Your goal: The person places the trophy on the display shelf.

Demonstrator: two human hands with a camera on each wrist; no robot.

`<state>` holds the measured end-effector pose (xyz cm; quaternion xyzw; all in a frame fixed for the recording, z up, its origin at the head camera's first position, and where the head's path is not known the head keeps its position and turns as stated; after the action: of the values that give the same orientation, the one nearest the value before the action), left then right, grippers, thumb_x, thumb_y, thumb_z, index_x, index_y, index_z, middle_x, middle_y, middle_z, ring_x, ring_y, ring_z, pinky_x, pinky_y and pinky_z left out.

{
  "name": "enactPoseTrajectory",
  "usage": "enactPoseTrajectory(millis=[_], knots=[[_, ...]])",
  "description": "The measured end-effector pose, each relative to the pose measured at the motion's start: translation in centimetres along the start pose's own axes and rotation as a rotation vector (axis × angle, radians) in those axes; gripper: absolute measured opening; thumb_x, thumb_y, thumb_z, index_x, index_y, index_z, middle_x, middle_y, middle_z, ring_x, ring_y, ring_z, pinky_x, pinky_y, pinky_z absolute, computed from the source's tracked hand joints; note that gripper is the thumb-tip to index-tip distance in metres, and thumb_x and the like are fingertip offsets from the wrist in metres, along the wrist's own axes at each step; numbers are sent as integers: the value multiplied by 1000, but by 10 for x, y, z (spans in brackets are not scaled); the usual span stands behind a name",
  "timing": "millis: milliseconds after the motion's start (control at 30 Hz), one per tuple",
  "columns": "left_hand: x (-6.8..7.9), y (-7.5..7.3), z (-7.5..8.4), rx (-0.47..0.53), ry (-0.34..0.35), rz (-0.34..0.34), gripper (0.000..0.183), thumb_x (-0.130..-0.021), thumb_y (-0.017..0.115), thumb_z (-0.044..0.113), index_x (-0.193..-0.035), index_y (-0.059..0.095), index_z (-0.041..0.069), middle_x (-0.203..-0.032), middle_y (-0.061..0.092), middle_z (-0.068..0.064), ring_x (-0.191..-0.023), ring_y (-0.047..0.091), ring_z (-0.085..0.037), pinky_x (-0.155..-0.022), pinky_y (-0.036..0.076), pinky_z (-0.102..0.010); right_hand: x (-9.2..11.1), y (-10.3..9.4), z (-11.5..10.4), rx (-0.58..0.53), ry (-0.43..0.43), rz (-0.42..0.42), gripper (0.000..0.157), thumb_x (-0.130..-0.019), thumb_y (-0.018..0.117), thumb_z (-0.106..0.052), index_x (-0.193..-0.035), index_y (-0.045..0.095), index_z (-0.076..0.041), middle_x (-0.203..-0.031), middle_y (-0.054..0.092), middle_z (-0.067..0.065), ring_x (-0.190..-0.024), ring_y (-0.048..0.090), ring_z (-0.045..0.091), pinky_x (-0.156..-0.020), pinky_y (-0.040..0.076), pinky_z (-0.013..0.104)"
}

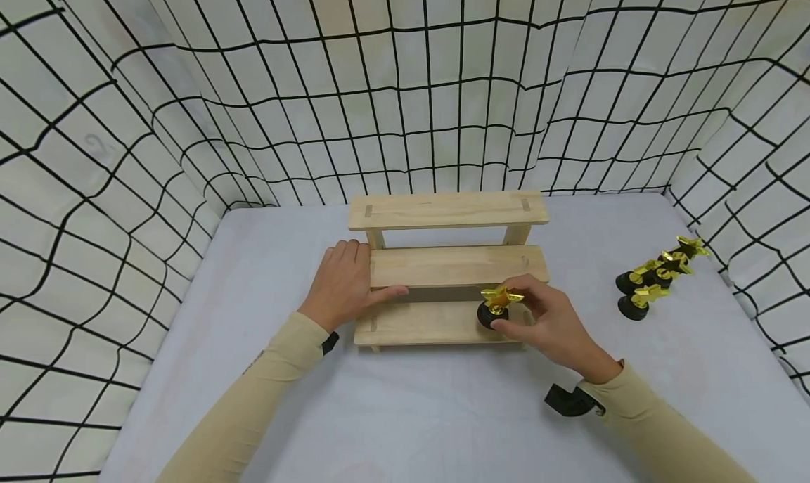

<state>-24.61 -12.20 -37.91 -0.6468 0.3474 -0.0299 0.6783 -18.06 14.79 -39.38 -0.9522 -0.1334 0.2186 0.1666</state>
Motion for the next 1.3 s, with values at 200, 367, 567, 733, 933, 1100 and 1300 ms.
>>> enactPoseTrajectory(millis=[200,367,567,733,933,1100,1300], knots=[[0,2,-1,-1,-6,-17,85,-72,72,82,-93,56,1,-79,56,-12,-71,52,-29,-65,38,-36,-4,15,-4,-82,-26,-18,48,-77,86,9,-117,64,-4,-107,68,8,-101,66,2,-96,53,14],[0,4,-1,4,-5,-25,86,-73,71,83,-94,56,1,-80,56,-12,-72,52,-29,-66,38,-36,-9,26,-9,-121,-71,-23,46,-76,85,10,-114,64,-3,-103,69,11,-99,66,4,-95,54,15],[0,3,-1,1,-11,-35,86,-73,70,83,-95,56,1,-81,57,-12,-73,52,-28,-66,39,-37,-16,41,-12,-107,-67,-53,47,-78,86,5,-117,64,-6,-108,69,10,-101,65,3,-95,54,16],[0,5,-2,-3,-27,-62,87,-74,70,83,-97,56,0,-83,57,-13,-75,52,-29,-68,40,-38,-19,52,-14,-115,-49,-82,46,-80,87,-1,-119,64,-11,-110,68,7,-101,64,5,-95,54,17],[-1,4,-2,1,-23,-49,87,-74,70,83,-97,57,0,-83,58,-13,-75,52,-29,-67,40,-38,-21,65,-16,-110,-37,-89,45,-81,87,-2,-118,64,-11,-111,68,7,-101,63,6,-95,55,19],[0,3,-2,-5,-10,-28,87,-73,72,82,-96,57,-1,-83,58,-14,-75,53,-31,-67,41,-39,-23,78,-17,-94,-35,-103,42,-84,86,-6,-119,64,-9,-113,68,9,-101,64,8,-96,56,24],[0,3,-1,-4,-5,-16,86,-72,74,80,-95,56,-1,-82,58,-15,-74,53,-31,-66,41,-39,-23,88,-18,-58,-53,-109,42,-84,86,-7,-120,64,-11,-115,69,8,-104,66,9,-97,57,26]])
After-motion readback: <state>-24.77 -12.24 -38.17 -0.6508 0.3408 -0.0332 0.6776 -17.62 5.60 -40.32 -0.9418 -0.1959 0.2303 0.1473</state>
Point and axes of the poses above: each hand's wrist, its own x-axis away from the middle knuckle, its own y-axis out of the palm, z = x × y, the point moved 10 cm from there along -x, towards the middle knuckle
